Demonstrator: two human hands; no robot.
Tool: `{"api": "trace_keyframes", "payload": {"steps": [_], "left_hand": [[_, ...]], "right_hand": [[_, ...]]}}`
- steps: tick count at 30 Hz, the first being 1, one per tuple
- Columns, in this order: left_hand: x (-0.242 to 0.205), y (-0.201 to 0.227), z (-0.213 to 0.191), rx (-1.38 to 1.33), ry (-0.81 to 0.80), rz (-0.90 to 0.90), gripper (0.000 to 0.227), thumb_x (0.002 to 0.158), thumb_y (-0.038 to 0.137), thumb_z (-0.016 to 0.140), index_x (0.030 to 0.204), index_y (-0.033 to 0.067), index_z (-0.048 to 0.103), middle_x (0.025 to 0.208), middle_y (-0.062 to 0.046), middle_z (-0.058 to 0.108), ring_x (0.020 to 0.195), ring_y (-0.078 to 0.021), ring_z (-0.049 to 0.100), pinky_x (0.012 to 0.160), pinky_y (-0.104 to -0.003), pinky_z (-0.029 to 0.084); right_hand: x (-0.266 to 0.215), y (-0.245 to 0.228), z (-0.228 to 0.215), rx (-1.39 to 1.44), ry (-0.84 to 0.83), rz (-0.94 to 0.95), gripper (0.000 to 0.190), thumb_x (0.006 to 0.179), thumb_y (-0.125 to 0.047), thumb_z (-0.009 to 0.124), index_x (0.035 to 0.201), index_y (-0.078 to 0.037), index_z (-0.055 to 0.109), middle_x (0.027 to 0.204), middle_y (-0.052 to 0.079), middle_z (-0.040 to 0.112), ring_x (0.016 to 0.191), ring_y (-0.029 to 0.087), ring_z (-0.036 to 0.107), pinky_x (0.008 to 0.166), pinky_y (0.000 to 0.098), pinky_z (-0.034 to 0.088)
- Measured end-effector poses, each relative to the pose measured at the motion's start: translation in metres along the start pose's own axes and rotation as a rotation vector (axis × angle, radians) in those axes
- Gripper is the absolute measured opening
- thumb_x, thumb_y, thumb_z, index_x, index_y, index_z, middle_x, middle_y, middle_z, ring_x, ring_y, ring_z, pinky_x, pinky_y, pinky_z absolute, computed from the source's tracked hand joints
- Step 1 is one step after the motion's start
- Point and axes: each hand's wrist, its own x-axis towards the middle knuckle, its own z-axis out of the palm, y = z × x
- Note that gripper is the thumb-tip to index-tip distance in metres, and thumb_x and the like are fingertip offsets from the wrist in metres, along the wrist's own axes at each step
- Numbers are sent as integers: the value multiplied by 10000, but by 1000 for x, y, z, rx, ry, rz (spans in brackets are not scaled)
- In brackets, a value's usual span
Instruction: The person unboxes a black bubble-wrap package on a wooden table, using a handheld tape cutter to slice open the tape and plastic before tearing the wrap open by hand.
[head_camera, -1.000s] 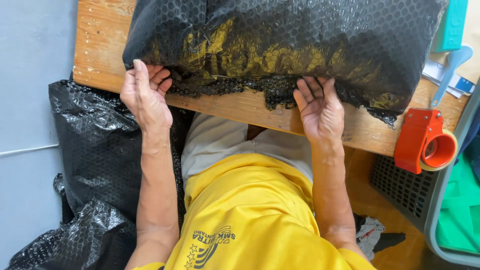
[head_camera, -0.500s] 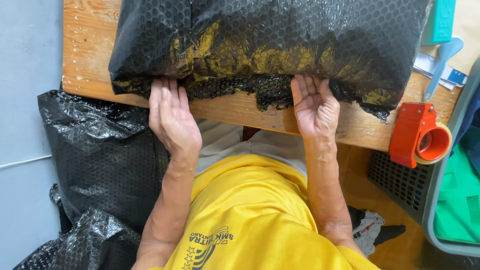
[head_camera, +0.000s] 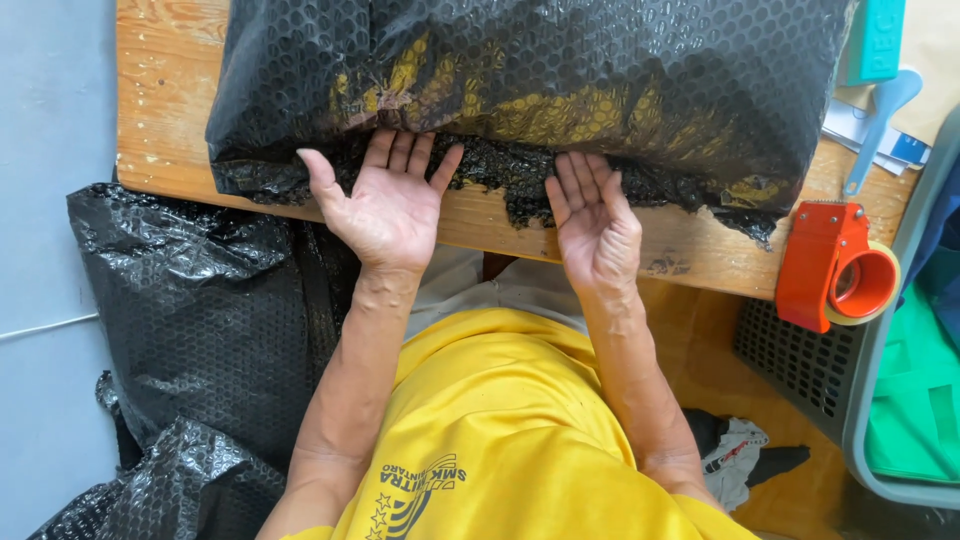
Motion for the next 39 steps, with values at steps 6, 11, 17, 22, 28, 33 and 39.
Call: {"api": "trace_keyframes", "payload": {"steps": [6,11,17,22,28,33,39], "left_hand": [[2,9,47,2,250,8,1236,715,676,717,1572,-24,165,1624,-219,50,1581,-417,-14,1281,-640,176],[-4,-4,43,43,244,-8,1198,755,678,719,1598,63,130,1668,-185,-25,1583,-413,-16,1268,-683,165],[-13,-34,45,63,138,9,1197,796,690,666,1664,307,-63,1721,-120,-140,1585,-440,-58,1236,-720,148],[-6,-41,30,68,70,25,1195,812,666,691,1657,352,-93,1727,-103,-202,1591,-438,-100,1257,-721,88],[-4,-49,16,57,60,65,1154,843,621,705,1667,361,-60,1738,-107,-157,1607,-428,-7,1252,-730,102],[-1,-49,22,11,89,59,1163,818,581,714,1671,367,-47,1723,-96,-71,1592,-429,81,1234,-727,174],[0,-55,16,48,96,99,1210,820,550,743,1668,355,-98,1719,-105,-97,1594,-428,99,1245,-725,168]], "right_hand": [[3,6,-13,-77,3,-46,342,1007,-263,698,1248,-19,697,1379,199,659,1393,357,560,1231,524,458],[-26,-2,-5,-193,79,-233,375,1040,-193,648,1366,-12,617,1388,225,654,1346,362,612,1201,530,495],[-6,-51,-36,-175,65,-293,281,1055,-165,614,1309,-54,659,1349,196,682,1335,360,626,1207,539,516],[2,-71,-42,-80,107,-226,204,1021,-192,650,1157,-63,730,1265,216,717,1264,380,669,1165,569,525],[-15,-86,-56,-231,161,-306,177,1050,-189,602,1070,-64,725,1126,250,749,1038,387,759,956,560,638],[-19,-87,-46,-368,285,-299,273,1069,-288,568,963,-57,669,741,218,732,604,316,760,536,485,674],[-82,-132,-13,-1147,433,-667,165,1057,-206,674,1113,-60,726,619,128,664,446,138,629,404,252,570]]}}
